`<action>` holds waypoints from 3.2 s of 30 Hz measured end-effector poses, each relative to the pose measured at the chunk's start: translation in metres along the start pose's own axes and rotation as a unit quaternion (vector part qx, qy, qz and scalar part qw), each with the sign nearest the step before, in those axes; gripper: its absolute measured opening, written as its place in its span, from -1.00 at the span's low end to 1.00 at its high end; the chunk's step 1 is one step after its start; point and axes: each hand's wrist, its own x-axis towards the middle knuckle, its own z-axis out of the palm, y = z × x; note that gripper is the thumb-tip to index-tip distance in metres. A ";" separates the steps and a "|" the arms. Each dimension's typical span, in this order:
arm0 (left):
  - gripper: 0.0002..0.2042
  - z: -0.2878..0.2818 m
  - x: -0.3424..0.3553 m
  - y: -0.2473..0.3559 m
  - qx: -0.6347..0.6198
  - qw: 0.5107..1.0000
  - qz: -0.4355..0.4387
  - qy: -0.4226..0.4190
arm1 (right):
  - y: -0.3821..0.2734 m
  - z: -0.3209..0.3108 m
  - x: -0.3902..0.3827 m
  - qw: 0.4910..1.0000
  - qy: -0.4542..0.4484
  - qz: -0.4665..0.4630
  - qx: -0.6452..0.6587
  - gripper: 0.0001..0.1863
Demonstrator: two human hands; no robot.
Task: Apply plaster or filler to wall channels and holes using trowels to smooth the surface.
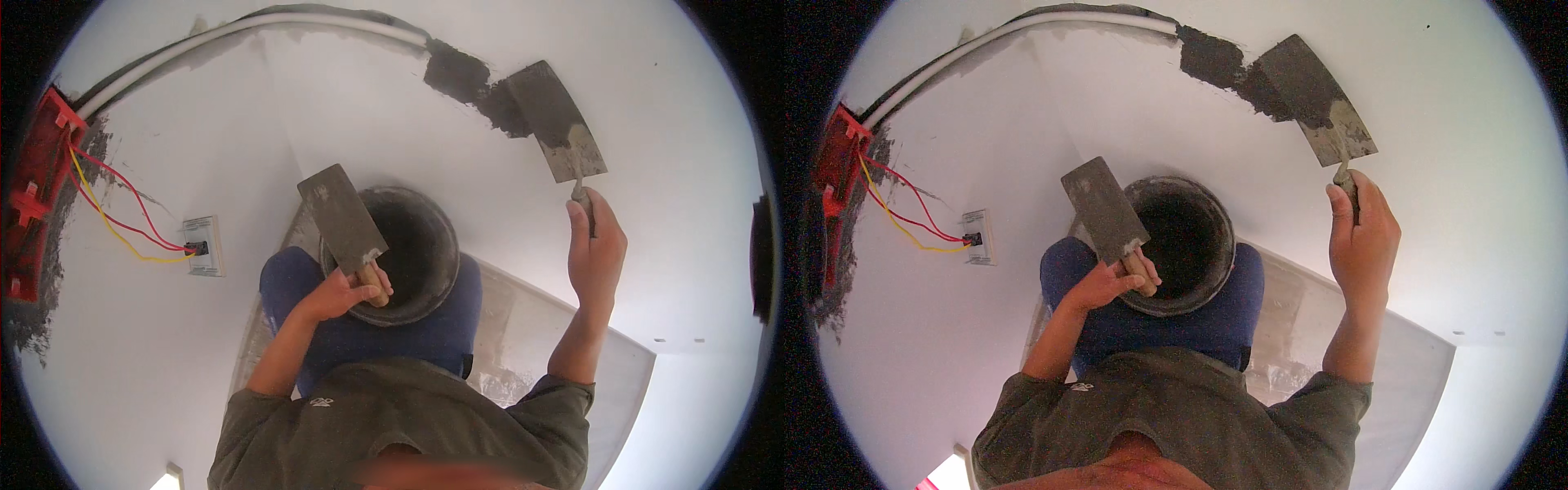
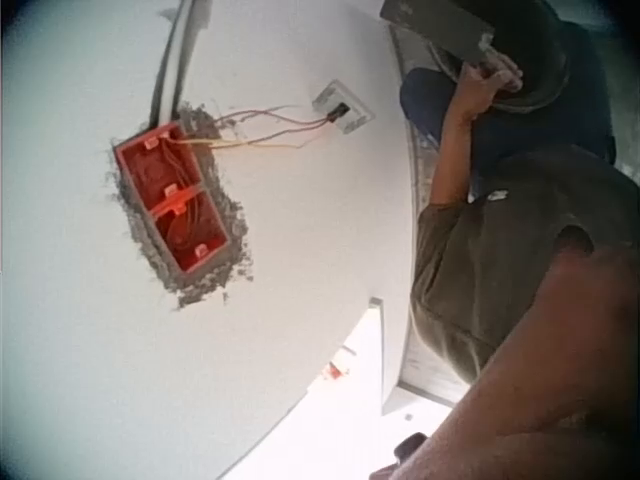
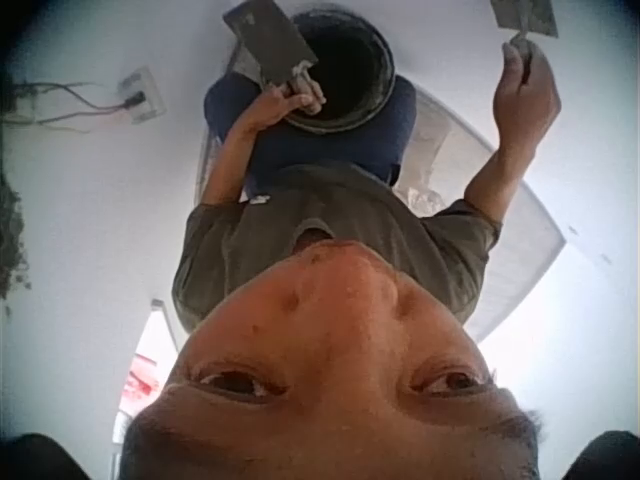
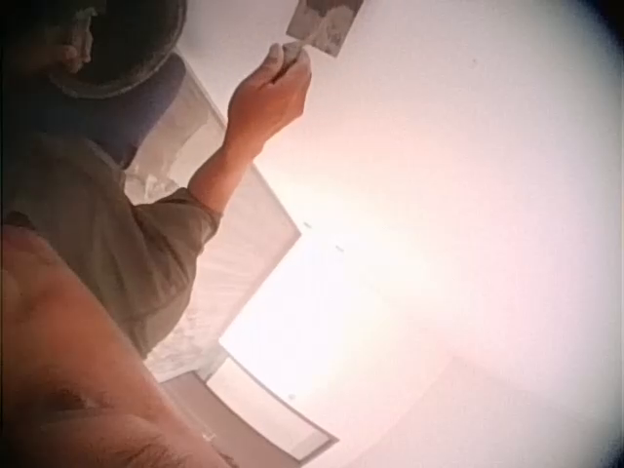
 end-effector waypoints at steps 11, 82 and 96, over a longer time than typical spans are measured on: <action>-0.58 0.007 0.003 0.003 0.009 0.998 -0.055 0.009 | 0.002 0.035 0.019 0.987 0.039 -0.145 -0.051 -0.72; -0.68 0.005 0.004 0.004 0.017 0.999 -0.029 0.006 | -0.006 -0.027 0.066 0.964 -0.022 -0.230 -0.131 -0.69; -0.60 0.003 0.003 -0.005 0.011 1.000 -0.030 0.000 | 0.006 -0.010 0.078 0.962 0.015 -0.246 -0.115 -0.67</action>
